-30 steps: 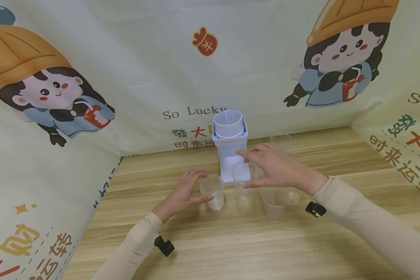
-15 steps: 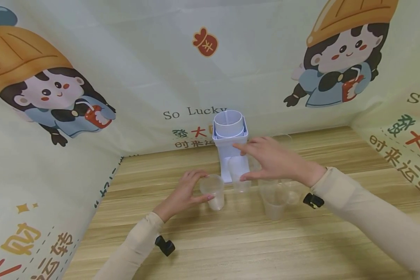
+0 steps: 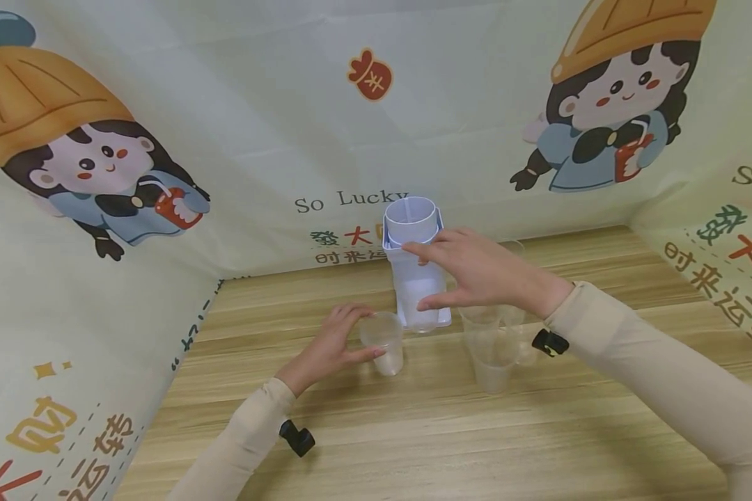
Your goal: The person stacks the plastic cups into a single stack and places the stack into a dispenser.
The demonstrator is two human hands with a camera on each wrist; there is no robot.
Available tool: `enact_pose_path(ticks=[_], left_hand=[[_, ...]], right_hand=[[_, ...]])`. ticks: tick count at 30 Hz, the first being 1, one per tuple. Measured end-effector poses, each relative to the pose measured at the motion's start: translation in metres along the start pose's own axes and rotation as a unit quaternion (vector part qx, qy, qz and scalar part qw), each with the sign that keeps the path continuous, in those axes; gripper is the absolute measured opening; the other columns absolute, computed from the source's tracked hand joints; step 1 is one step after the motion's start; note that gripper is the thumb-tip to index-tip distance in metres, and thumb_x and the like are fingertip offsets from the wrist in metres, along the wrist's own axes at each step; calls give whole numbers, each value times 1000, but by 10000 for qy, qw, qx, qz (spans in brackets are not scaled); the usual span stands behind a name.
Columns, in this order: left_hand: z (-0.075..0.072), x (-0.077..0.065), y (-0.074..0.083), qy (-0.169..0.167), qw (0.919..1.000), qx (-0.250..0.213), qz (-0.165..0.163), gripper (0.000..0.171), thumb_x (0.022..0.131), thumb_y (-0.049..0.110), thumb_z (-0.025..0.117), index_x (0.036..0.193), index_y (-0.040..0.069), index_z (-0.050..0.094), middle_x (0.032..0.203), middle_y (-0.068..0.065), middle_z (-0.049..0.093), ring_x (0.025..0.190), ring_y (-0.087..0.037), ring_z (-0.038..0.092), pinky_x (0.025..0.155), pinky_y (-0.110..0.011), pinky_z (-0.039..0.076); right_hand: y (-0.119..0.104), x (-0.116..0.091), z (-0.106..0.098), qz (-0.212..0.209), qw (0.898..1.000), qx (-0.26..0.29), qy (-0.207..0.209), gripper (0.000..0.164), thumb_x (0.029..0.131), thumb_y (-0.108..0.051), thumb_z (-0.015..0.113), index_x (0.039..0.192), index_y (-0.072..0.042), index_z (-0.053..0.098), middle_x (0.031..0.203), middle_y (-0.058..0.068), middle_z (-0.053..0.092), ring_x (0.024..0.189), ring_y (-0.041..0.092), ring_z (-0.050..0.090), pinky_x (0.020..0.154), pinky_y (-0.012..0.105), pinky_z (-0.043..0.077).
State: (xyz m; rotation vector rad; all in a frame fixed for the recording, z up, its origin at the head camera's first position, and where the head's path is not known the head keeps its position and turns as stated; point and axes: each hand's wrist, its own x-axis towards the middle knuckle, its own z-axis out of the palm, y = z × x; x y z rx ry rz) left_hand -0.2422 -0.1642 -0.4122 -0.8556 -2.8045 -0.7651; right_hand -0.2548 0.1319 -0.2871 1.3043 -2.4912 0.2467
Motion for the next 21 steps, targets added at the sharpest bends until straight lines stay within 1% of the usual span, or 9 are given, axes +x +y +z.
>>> enact_pose_path(ticks=[7, 12, 16, 21], left_hand=[[0, 0, -1, -44, 10000, -63, -56, 70, 81, 44, 79, 136, 7, 52, 141, -12, 53, 132, -29, 43, 113, -51, 37], [0, -1, -1, -24, 9999, -117, -22, 71, 82, 43, 79, 136, 6, 52, 141, -12, 53, 132, -29, 43, 113, -51, 37], [0, -1, -2, -10, 9998, -187, -11, 70, 82, 43, 79, 136, 6, 52, 141, -11, 52, 133, -29, 43, 114, -50, 36], [1, 0, -2, -10, 9998, -191, 28, 70, 82, 42, 79, 136, 7, 52, 141, -12, 52, 134, -30, 42, 115, -50, 36]], right_hand=[[-4, 8, 1, -108, 9999, -11, 57, 83, 83, -52, 73, 147, -7, 45, 116, 4, 71, 113, 27, 61, 103, 49, 46], [-10, 16, 2, -134, 9998, 52, 149, 83, 82, -52, 74, 147, -8, 46, 117, 5, 70, 112, 25, 60, 97, 47, 49], [-16, 23, 4, -105, 9998, 56, 176, 82, 81, -53, 74, 145, -8, 49, 117, 6, 70, 109, 26, 61, 92, 47, 50], [-22, 31, 8, -9, 9999, -69, 131, 82, 83, -58, 70, 146, -11, 48, 119, 6, 70, 110, 26, 61, 94, 48, 50]])
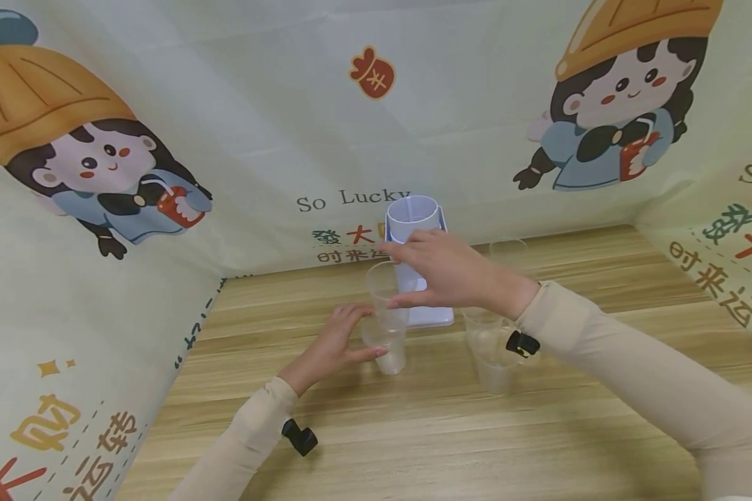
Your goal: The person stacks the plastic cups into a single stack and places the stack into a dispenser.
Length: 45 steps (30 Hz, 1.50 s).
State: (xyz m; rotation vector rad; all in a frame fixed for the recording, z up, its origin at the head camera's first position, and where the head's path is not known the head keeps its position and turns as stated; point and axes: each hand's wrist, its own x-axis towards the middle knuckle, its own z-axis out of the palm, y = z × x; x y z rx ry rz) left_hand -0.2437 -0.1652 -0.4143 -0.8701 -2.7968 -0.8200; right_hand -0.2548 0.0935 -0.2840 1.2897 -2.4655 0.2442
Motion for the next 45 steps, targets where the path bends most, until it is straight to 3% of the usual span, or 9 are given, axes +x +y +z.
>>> enact_pose_path(ticks=[7, 20, 29, 45], left_hand=[[2, 0, 0, 47, 10000, 55, -32, 70, 82, 43, 79, 135, 7, 51, 141, -9, 52, 134, -28, 42, 115, -47, 37], [3, -2, -2, 126, 9997, -211, -20, 69, 81, 40, 80, 135, 9, 51, 139, -8, 52, 133, -28, 42, 113, -48, 39], [3, -2, -2, 103, 9996, -261, -34, 70, 81, 39, 81, 136, 9, 51, 139, -8, 52, 134, -28, 41, 114, -48, 38], [3, -2, -2, 85, 9994, -323, -34, 69, 81, 38, 81, 137, 9, 52, 143, -17, 50, 136, -32, 39, 114, -52, 37]], right_hand=[[-3, 3, 7, 58, 10000, -29, 18, 83, 83, -59, 69, 146, -9, 47, 116, 9, 71, 108, 27, 61, 98, 49, 48], [-9, 6, 22, -19, 9999, 5, -105, 80, 84, -60, 68, 142, -8, 51, 137, 10, 63, 122, 31, 59, 109, 53, 41], [-11, 6, 32, -107, 9996, -203, -134, 80, 83, -61, 67, 142, -8, 51, 118, 6, 72, 108, 26, 63, 105, 49, 43], [-13, 5, 52, -93, 9984, -157, -530, 83, 84, -62, 66, 144, -8, 49, 112, 7, 73, 106, 27, 63, 107, 47, 42]])
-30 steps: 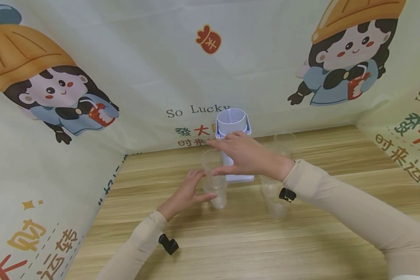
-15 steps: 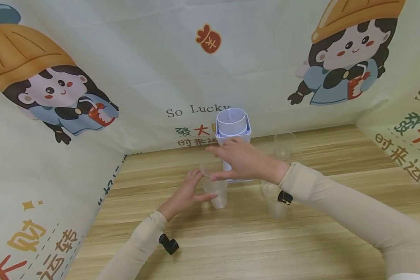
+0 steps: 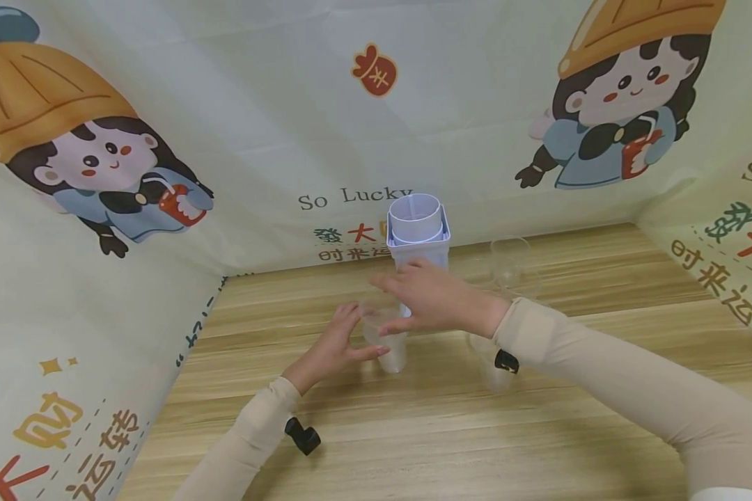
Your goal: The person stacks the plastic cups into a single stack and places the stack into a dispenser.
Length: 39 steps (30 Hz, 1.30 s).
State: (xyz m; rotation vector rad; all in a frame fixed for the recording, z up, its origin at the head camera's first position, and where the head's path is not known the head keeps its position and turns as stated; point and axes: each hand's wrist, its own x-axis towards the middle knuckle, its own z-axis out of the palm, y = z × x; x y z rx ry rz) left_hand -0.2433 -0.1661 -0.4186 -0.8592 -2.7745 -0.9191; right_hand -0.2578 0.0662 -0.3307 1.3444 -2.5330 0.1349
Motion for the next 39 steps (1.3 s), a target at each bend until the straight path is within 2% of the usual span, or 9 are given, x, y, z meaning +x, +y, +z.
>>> enact_pose_path(ticks=[6, 23, 30, 39], left_hand=[[0, 0, 0, 24, 10000, -39, 43, 72, 81, 36, 81, 138, 4, 51, 142, -19, 50, 136, -35, 39, 114, -54, 37], [0, -1, -1, 36, 10000, 85, 31, 66, 82, 37, 80, 136, 9, 53, 143, -11, 50, 136, -32, 40, 114, -51, 37], [0, -1, -2, 59, 10000, 38, 70, 64, 82, 36, 80, 134, 9, 54, 142, -12, 50, 135, -33, 40, 112, -53, 38], [1, 0, -2, -46, 9999, -31, -85, 65, 82, 38, 79, 134, 10, 53, 142, -9, 50, 137, -31, 39, 115, -51, 36]], right_hand=[[-4, 1, 2, 11, 10000, 14, -95, 82, 84, -61, 66, 144, -8, 49, 116, 8, 73, 108, 27, 64, 108, 48, 41], [-7, -1, 17, -167, 9990, -421, -5, 79, 86, -62, 64, 140, -6, 52, 115, 12, 74, 108, 30, 69, 109, 50, 42], [-7, 0, 20, -123, 9988, -464, -87, 79, 86, -63, 62, 141, -7, 52, 117, 12, 73, 109, 31, 68, 110, 50, 42], [-8, -2, 24, -116, 9990, -371, -205, 78, 87, -61, 63, 142, -7, 49, 115, 13, 73, 108, 32, 68, 110, 53, 41]])
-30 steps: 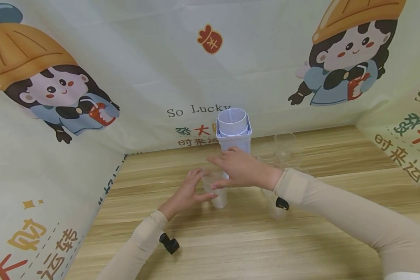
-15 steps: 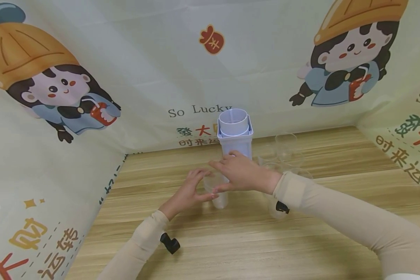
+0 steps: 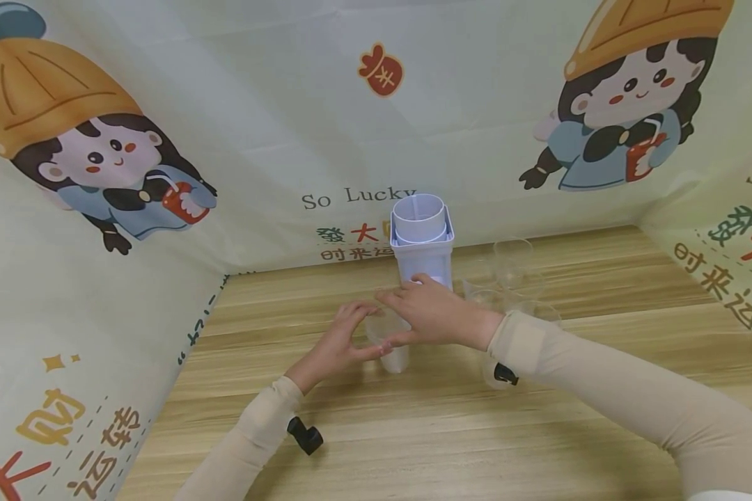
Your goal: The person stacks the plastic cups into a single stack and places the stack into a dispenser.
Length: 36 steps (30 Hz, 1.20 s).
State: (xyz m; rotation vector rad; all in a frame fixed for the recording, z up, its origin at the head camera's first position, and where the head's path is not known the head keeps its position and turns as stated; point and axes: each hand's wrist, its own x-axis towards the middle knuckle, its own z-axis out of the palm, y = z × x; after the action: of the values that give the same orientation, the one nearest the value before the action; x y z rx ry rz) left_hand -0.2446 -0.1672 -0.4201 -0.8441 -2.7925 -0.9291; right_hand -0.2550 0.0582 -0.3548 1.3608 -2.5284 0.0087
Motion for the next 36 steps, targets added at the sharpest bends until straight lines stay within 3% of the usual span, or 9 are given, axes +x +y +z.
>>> enact_pose_path(ticks=[7, 18, 26, 36], left_hand=[[1, 0, 2, 41, 10000, 4, 23, 64, 82, 38, 80, 134, 10, 54, 142, -9, 50, 137, -31, 39, 114, -52, 37], [3, 1, 2, 101, 9999, -56, 14, 62, 82, 37, 80, 132, 12, 55, 140, -7, 51, 137, -31, 37, 115, -51, 36], [1, 1, 2, 107, 9999, -51, 46, 63, 81, 37, 81, 133, 11, 56, 139, -11, 51, 136, -31, 38, 114, -51, 36], [1, -1, 3, 90, 9998, -135, -147, 65, 80, 38, 82, 134, 12, 56, 141, -10, 50, 137, -30, 38, 113, -51, 38]], right_hand=[[0, -2, 2, -55, 9999, -78, 90, 76, 86, -60, 64, 140, -7, 50, 108, 12, 75, 104, 30, 69, 107, 53, 44], [-2, -4, -1, 55, 9999, 70, 55, 77, 86, -60, 65, 140, -8, 50, 111, 11, 74, 105, 29, 69, 109, 53, 43], [-2, -2, -26, 329, 9988, 318, 142, 78, 85, -59, 66, 142, -8, 50, 112, 14, 73, 112, 37, 65, 110, 52, 40], [9, -19, -53, 662, 9961, 392, 428, 76, 85, -58, 67, 142, -9, 52, 123, 11, 71, 112, 31, 64, 108, 53, 41]])
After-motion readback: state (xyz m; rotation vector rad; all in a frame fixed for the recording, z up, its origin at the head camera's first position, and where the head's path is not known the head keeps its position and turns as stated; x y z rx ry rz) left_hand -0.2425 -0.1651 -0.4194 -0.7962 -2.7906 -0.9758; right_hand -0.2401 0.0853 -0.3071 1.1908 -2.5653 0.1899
